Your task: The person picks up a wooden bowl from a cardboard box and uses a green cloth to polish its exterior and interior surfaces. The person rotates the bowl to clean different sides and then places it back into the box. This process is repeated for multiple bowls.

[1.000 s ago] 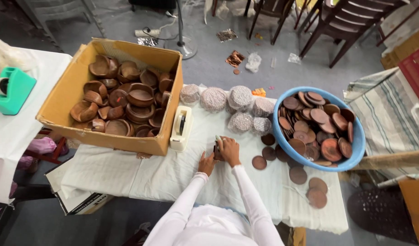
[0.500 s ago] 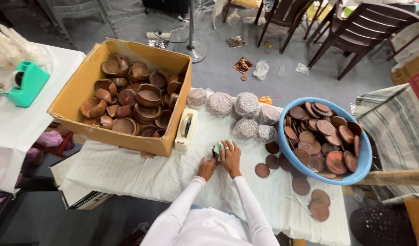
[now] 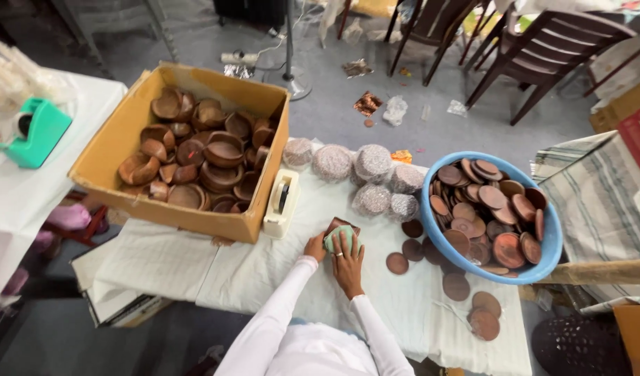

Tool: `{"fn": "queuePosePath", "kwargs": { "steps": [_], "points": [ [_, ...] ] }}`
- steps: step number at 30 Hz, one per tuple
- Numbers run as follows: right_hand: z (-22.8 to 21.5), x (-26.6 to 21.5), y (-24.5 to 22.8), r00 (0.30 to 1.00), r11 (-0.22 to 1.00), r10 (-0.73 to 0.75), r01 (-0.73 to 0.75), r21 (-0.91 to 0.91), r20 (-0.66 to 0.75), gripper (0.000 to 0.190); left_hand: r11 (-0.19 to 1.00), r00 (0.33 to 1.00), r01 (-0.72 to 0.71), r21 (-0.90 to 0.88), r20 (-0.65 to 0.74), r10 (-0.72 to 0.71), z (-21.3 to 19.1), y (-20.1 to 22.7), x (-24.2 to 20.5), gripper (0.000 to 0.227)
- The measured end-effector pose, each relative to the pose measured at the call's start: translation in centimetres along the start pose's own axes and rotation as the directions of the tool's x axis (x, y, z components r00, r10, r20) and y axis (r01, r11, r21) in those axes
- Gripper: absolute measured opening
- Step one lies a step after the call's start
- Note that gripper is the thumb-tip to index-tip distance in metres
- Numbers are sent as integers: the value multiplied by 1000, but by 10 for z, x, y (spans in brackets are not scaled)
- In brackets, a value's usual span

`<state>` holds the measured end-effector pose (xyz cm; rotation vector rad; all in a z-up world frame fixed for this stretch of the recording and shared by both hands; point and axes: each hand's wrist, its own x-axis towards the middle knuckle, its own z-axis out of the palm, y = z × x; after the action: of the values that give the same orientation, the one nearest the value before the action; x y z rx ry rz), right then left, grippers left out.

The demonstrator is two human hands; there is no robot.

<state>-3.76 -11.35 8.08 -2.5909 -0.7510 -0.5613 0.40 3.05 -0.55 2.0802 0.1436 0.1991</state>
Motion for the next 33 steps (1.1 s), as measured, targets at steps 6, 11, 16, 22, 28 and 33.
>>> {"fn": "queuePosePath", "kwargs": {
  "steps": [6,11,16,22,28,33],
  "points": [
    [10,43,11,1000,1000,11,-12,-25,-26,49,959,1000,14,284,-16,-10,40,-16,-26,23],
    [50,89,35,931,969,243,-245,-25,273,33,990,997,-79,120,18,78,18,-5,-41,25],
    [50,88,46,766,887,439,-451,-93,470,37,993,997,-6,122,79,-4,4,26,-32,26],
    [7,40,17,993,994,112,-110,27,-50,38,916,988,-132,380,120,93,42,-25,19,12],
    [1,26,18,984,982,179,-179,-59,4,63,910,963,-242,336,200,182,46,-24,4,20],
    [8,70,27,967,968,248,-245,53,-63,36,942,959,-281,183,33,280,29,0,-35,27]
  ]
}}
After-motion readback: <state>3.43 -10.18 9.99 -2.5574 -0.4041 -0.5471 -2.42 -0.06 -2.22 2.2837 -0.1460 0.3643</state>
